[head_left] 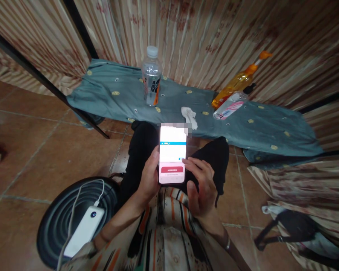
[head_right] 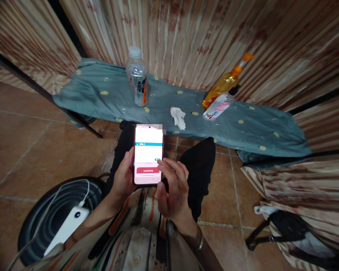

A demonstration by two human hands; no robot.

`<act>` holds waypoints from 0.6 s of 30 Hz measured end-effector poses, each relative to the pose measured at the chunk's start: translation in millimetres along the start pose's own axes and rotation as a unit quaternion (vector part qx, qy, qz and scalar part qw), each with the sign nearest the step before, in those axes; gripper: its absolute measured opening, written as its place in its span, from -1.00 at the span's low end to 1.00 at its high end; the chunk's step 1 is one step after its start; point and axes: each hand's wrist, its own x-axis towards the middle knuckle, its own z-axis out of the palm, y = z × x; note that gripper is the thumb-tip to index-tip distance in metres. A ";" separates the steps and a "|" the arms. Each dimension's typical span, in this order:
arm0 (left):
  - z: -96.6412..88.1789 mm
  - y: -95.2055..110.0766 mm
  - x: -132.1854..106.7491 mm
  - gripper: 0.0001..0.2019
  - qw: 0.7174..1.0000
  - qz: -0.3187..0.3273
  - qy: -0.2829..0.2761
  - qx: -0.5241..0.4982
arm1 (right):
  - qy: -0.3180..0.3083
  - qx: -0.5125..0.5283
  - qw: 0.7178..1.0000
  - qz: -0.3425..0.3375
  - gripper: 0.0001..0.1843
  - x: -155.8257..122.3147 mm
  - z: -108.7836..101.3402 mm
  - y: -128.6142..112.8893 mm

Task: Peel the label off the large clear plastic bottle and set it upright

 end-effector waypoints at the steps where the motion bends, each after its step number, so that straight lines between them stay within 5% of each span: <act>1: 0.0 0.0 0.0 -0.46 1.000 -0.001 0.001 -0.001 | 0.000 0.001 1.000 -0.003 -0.51 0.8 0.7 0.0; 9: -2.7 -0.3 -0.2 -0.45 1.000 -0.007 0.014 0.011 | 0.032 0.057 0.997 0.042 -0.55 -5.2 -0.3 3.7; 14: -2.4 0.1 -0.6 -0.40 0.999 -0.028 0.030 -0.008 | 0.039 0.118 0.971 0.204 -0.62 -12.6 3.0 13.5; 18: -3.6 -1.4 -0.3 -0.42 0.999 -0.019 0.029 0.004 | 0.023 0.227 0.915 0.334 -0.66 -18.9 16.0 24.5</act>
